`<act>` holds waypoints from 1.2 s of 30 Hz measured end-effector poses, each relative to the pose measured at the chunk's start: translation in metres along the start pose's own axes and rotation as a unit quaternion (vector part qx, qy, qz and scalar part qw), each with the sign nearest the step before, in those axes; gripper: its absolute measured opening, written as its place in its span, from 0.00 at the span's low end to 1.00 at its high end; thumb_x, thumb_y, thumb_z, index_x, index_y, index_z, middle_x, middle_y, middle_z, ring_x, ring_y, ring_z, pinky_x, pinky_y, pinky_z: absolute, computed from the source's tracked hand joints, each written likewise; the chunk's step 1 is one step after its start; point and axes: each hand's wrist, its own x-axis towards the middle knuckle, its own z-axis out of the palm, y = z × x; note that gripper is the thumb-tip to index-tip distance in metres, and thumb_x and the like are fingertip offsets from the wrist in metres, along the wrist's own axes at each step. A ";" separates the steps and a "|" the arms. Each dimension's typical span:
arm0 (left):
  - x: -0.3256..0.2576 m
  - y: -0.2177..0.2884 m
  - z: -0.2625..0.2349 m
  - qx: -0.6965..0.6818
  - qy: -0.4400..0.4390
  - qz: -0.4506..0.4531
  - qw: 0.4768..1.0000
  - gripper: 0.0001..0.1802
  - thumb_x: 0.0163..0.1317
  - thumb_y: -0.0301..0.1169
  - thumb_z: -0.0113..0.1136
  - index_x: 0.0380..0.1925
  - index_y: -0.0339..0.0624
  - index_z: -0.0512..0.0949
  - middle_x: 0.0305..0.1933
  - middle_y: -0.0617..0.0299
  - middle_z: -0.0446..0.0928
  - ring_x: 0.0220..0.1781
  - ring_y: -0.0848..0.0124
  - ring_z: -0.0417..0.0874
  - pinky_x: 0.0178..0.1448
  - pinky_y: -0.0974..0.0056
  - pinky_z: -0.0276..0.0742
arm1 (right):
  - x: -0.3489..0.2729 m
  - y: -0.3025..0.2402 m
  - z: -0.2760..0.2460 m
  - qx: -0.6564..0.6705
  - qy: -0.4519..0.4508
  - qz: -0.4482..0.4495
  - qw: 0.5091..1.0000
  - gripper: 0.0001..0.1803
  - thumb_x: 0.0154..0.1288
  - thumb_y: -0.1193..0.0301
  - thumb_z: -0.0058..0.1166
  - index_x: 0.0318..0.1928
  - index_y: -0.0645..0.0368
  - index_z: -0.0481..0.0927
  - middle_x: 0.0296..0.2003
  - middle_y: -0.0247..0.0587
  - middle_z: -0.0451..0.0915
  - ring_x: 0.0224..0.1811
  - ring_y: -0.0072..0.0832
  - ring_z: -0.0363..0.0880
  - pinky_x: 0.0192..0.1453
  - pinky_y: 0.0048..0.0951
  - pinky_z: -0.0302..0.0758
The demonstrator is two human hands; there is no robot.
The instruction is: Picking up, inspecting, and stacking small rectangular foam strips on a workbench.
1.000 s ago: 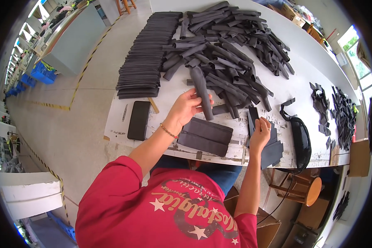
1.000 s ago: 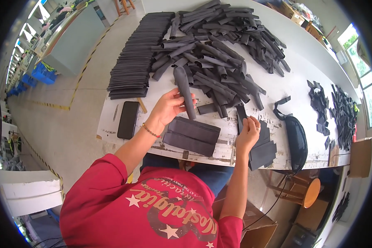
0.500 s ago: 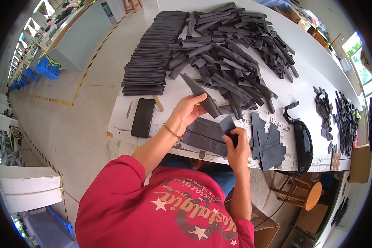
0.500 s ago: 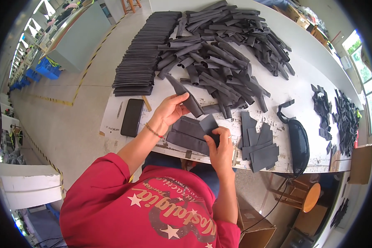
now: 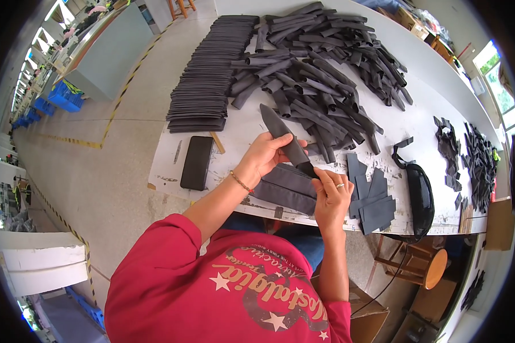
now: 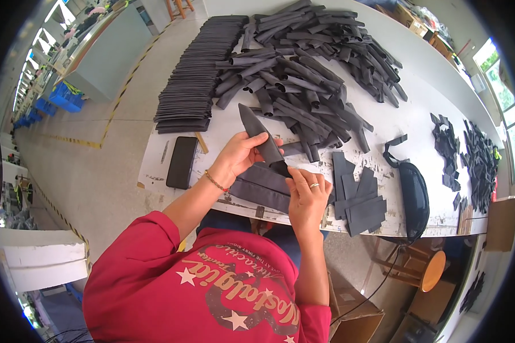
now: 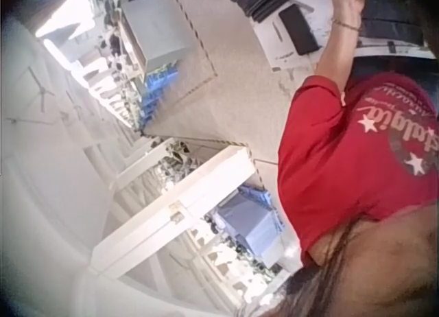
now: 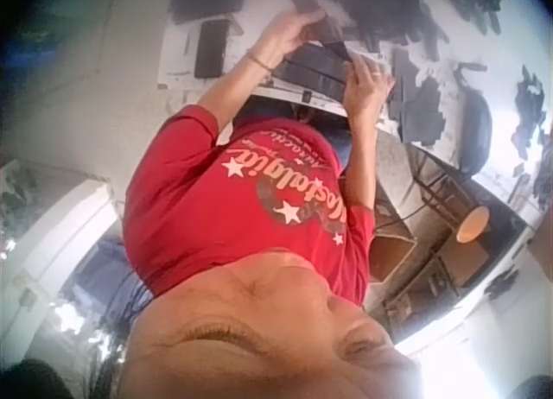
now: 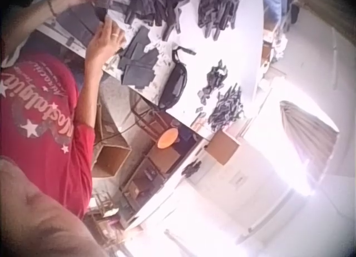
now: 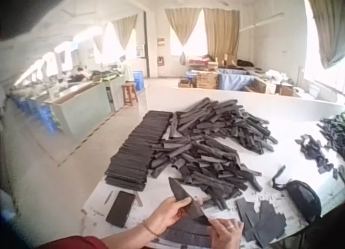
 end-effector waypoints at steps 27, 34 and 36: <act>-0.028 -0.043 0.040 -0.066 -0.105 0.062 0.990 0.15 0.71 0.38 0.53 0.45 0.37 0.77 0.48 0.50 0.81 0.58 0.58 0.79 0.64 0.55 0.72 | 0.002 -0.011 0.027 0.106 -0.049 0.016 0.993 0.19 0.55 0.81 0.61 0.47 0.62 0.70 0.46 0.57 0.74 0.45 0.55 0.75 0.47 0.45 0.74; -0.024 -0.022 0.033 -0.118 -0.070 0.078 0.987 0.16 0.71 0.39 0.52 0.46 0.36 0.77 0.51 0.47 0.80 0.59 0.56 0.78 0.64 0.54 0.72 | 0.001 -0.011 0.017 0.107 -0.066 0.030 0.992 0.12 0.58 0.80 0.61 0.41 0.63 0.72 0.41 0.50 0.76 0.36 0.44 0.78 0.41 0.37 0.76; -0.026 -0.048 0.039 -0.139 -0.112 0.060 0.982 0.17 0.71 0.39 0.53 0.49 0.36 0.76 0.50 0.50 0.80 0.55 0.64 0.80 0.61 0.60 0.74 | 0.005 -0.009 0.027 0.096 -0.034 -0.004 0.995 0.10 0.58 0.82 0.60 0.38 0.64 0.73 0.39 0.49 0.76 0.33 0.41 0.78 0.38 0.36 0.76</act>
